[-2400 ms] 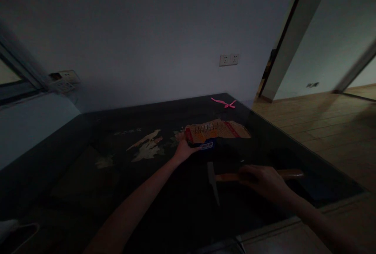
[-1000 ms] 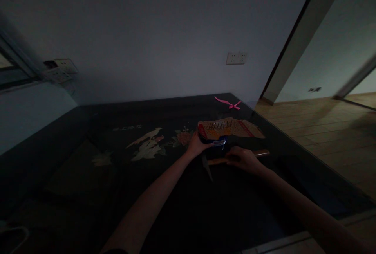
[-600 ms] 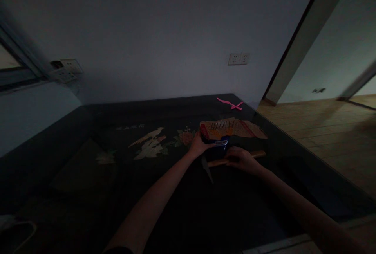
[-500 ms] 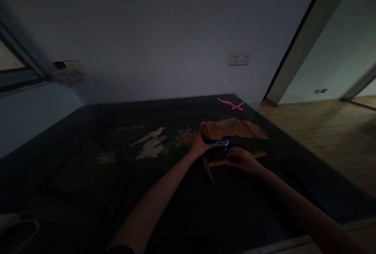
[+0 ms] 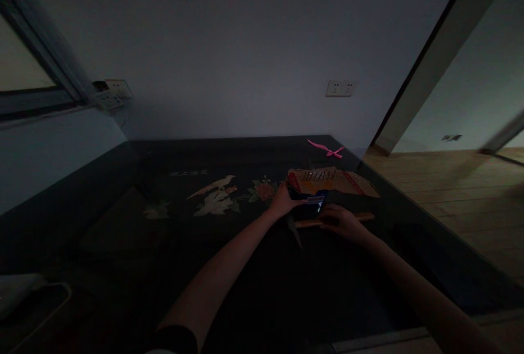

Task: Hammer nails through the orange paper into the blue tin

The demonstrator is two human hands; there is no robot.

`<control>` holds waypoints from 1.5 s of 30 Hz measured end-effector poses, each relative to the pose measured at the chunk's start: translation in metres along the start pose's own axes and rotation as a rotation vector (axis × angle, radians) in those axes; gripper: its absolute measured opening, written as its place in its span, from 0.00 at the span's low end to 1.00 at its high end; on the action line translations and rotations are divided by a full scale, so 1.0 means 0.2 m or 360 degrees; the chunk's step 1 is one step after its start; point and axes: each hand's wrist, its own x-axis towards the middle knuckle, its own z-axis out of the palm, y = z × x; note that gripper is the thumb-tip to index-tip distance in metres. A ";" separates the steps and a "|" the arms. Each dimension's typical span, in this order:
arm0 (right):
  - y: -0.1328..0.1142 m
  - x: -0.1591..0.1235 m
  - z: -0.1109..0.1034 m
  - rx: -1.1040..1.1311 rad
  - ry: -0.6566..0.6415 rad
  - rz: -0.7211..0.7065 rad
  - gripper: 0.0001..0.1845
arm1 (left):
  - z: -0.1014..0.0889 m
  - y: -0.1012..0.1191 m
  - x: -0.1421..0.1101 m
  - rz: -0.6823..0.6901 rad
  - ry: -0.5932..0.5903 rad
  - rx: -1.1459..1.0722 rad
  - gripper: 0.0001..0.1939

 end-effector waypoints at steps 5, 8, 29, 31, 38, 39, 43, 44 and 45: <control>0.00 -0.01 -0.01 0.0017 0.0054 0.0015 0.15 | -0.20 -0.02 -0.12 0.0106 0.0115 0.0202 0.33; -0.03 -0.04 -0.04 0.0060 0.0177 0.0050 0.14 | -0.39 -0.03 -0.23 0.0038 0.0167 0.0046 0.27; -0.91 0.42 0.33 0.1475 0.0194 -0.0507 0.41 | -0.45 0.16 -0.75 -0.0236 -0.0280 -0.0687 0.32; -0.90 0.42 0.33 0.1506 0.0146 -0.0587 0.43 | -0.45 0.16 -0.75 -0.0239 -0.0355 -0.0622 0.32; -0.91 0.40 0.31 0.1467 -0.0191 -0.0826 0.44 | -0.47 0.21 -0.79 -0.0087 -0.0691 -0.0413 0.28; -0.91 0.39 0.29 0.1445 -0.0249 -0.0851 0.43 | -0.47 0.22 -0.79 -0.0058 -0.0730 -0.0396 0.28; -0.93 0.40 0.25 0.1400 -0.0184 -0.0866 0.33 | -0.45 0.21 -0.77 0.0088 -0.0696 -0.0385 0.29; -0.93 0.40 0.25 0.1396 -0.0133 -0.0848 0.30 | -0.44 0.20 -0.77 0.0081 -0.0673 -0.0330 0.28; -0.93 0.40 0.25 0.1395 -0.0091 -0.0830 0.28 | -0.44 0.18 -0.77 0.0051 -0.0654 -0.0251 0.26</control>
